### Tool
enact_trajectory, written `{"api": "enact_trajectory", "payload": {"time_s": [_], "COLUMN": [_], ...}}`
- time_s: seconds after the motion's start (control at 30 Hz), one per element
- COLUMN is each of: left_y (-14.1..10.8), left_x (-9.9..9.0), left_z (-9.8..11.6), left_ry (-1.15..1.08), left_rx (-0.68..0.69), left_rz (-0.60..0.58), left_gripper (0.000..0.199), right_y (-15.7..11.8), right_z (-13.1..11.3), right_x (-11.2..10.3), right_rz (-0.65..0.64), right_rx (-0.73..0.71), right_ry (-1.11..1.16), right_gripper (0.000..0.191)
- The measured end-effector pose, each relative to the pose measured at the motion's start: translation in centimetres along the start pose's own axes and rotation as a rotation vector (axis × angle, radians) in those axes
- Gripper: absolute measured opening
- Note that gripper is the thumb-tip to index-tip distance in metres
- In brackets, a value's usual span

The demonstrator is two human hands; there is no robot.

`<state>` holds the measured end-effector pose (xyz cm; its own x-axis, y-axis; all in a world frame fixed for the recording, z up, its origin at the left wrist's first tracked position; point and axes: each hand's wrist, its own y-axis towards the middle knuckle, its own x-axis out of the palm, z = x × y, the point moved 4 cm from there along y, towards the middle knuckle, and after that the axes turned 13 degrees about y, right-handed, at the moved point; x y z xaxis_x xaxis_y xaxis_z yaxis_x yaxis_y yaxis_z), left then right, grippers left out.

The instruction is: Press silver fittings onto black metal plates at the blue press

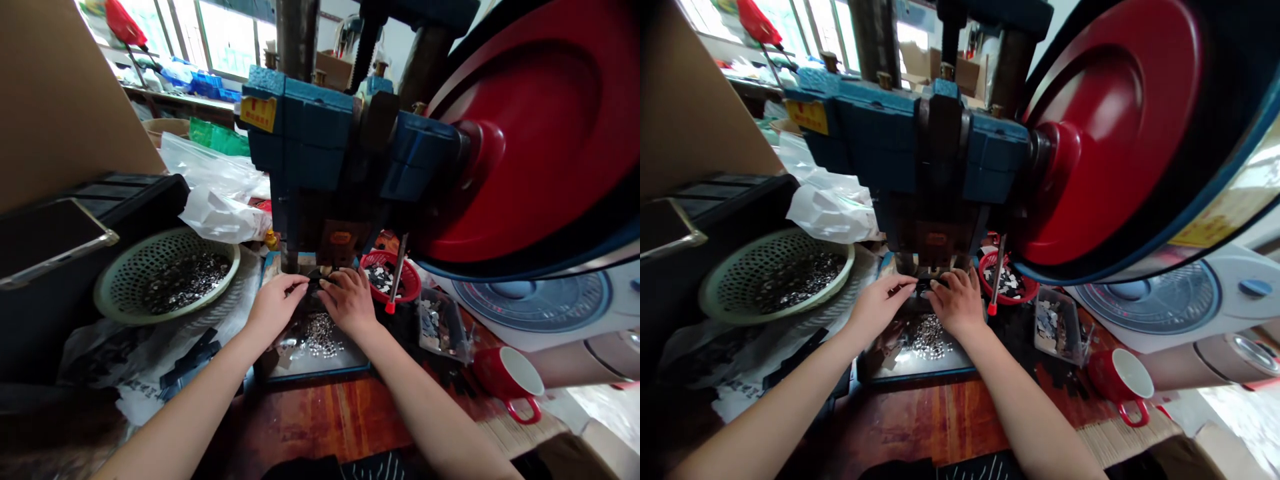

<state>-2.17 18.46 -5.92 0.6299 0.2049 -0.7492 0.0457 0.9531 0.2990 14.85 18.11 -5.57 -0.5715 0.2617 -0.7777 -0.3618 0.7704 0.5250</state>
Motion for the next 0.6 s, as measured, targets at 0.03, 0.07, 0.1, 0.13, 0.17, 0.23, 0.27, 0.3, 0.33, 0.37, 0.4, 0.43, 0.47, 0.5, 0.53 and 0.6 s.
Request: {"api": "enact_trajectory", "payload": {"time_s": [0.03, 0.07, 0.1, 0.13, 0.17, 0.23, 0.27, 0.3, 0.33, 0.37, 0.4, 0.43, 0.47, 0.5, 0.53, 0.6], "left_y": [0.3, 0.6, 0.8, 0.9, 1.0, 1.1, 1.1, 1.0, 1.0, 1.0, 1.0, 1.1, 1.1, 1.2, 1.4, 1.6], "left_x": [0.2, 0.4, 0.5, 0.6, 0.6, 0.6, 0.6, 0.6, 0.6, 0.6, 0.6, 0.8, 0.9, 1.1, 1.3, 1.6], "left_z": [0.1, 0.1, 0.1, 0.2, 0.2, 0.2, 0.1, 0.1, 0.1, 0.2, 0.2, 0.3, 0.3, 0.4, 0.5, 0.6], "left_ry": [0.0, 0.0, 0.001, 0.002, 0.004, 0.005, 0.005, 0.004, 0.003, 0.001, -0.001, -0.002, -0.003, -0.004, -0.002, 0.005], "left_rx": [-0.013, -0.025, -0.032, -0.034, -0.034, -0.036, -0.037, -0.038, -0.04, -0.041, -0.041, -0.039, -0.034, -0.027, -0.019, -0.005], "left_rz": [0.004, 0.006, 0.008, 0.01, 0.013, 0.019, 0.023, 0.025, 0.027, 0.028, 0.027, 0.027, 0.026, 0.026, 0.027, 0.033], "left_gripper": [0.023, 0.024, 0.024, 0.024, 0.023, 0.024, 0.024, 0.025, 0.026, 0.026, 0.026, 0.025, 0.025, 0.024, 0.024, 0.024], "right_y": [0.1, 0.2, 0.2, 0.3, 0.3, 0.4, 0.3, 0.3, 0.3, 0.3, 0.2, 0.2, 0.0, -0.1, -0.3, -0.7], "right_z": [0.0, 0.0, -0.1, -0.2, -0.3, -0.5, -0.5, -0.4, -0.1, 0.2, 0.7, 1.1, 1.5, 1.8, 2.0, 2.0], "right_x": [0.0, 0.0, 0.0, 0.0, 0.0, 0.0, 0.0, 0.0, 0.1, 0.1, 0.2, 0.3, 0.3, 0.3, 0.3, 0.4], "right_rz": [-0.004, -0.007, -0.01, -0.013, -0.018, -0.025, -0.024, -0.021, -0.016, -0.005, 0.016, 0.045, 0.078, 0.109, 0.132, 0.137], "right_rx": [0.007, 0.015, 0.022, 0.023, 0.017, -0.005, -0.009, -0.004, 0.01, 0.035, 0.063, 0.09, 0.108, 0.115, 0.111, 0.081], "right_ry": [0.003, 0.007, 0.011, 0.013, 0.013, 0.013, 0.023, 0.047, 0.087, 0.141, 0.201, 0.255, 0.294, 0.313, 0.313, 0.278], "right_gripper": [0.024, 0.024, 0.023, 0.023, 0.022, 0.023, 0.024, 0.024, 0.023, 0.023, 0.023, 0.024, 0.025, 0.026, 0.027, 0.027]}}
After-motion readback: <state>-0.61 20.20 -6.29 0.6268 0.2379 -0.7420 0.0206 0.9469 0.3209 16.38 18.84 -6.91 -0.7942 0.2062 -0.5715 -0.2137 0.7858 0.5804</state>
